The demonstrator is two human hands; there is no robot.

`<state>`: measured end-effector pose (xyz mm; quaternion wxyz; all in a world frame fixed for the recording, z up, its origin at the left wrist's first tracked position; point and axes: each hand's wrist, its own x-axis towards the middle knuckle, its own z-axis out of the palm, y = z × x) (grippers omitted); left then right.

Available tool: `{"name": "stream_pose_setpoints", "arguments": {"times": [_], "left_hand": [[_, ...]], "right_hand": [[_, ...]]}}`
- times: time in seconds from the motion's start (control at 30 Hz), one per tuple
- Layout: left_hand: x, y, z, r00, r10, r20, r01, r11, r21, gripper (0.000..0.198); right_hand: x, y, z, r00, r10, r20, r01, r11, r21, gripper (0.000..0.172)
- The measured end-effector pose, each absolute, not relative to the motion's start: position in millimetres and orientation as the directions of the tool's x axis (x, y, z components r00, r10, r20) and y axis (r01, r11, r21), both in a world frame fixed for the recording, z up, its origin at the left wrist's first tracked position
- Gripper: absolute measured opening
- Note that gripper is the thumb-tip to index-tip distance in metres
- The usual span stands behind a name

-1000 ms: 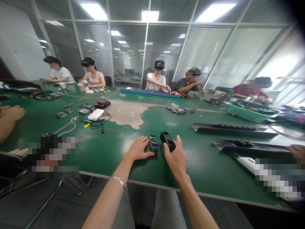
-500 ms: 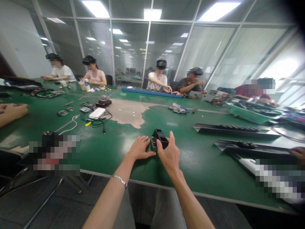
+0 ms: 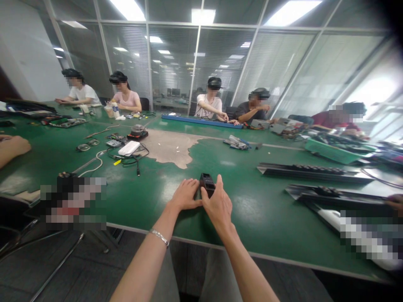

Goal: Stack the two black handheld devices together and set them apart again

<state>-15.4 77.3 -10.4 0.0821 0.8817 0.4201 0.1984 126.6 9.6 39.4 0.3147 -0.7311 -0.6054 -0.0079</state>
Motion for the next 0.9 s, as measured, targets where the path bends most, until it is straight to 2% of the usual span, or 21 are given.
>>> {"name": "stream_pose_setpoints", "arguments": {"times": [0.23, 0.4, 0.53, 0.67, 0.9], "left_hand": [[-15, 77, -12, 0.556, 0.782, 0.283, 0.710, -0.623, 0.327, 0.093], [-15, 76, -11, 0.549, 0.787, 0.283, 0.717, -0.617, 0.324, 0.092], [-15, 75, -7, 0.549, 0.789, 0.275, 0.719, -0.614, 0.325, 0.094], [-15, 74, -5, 0.550, 0.793, 0.262, 0.728, -0.609, 0.315, 0.090], [-16, 74, -5, 0.562, 0.779, 0.276, 0.727, -0.625, 0.284, 0.087]], "right_hand": [[126, 7, 30, 0.249, 0.891, 0.380, 0.905, -0.074, -0.420, 0.082], [129, 3, 18, 0.240, 0.891, 0.384, 0.903, -0.059, -0.426, 0.085], [134, 2, 4, 0.210, 0.830, 0.517, 0.862, 0.093, -0.499, 0.084], [139, 7, -8, 0.177, 0.782, 0.598, 0.839, 0.198, -0.507, 0.076], [141, 12, -13, 0.215, 0.821, 0.529, 0.803, 0.159, -0.574, 0.076]]}}
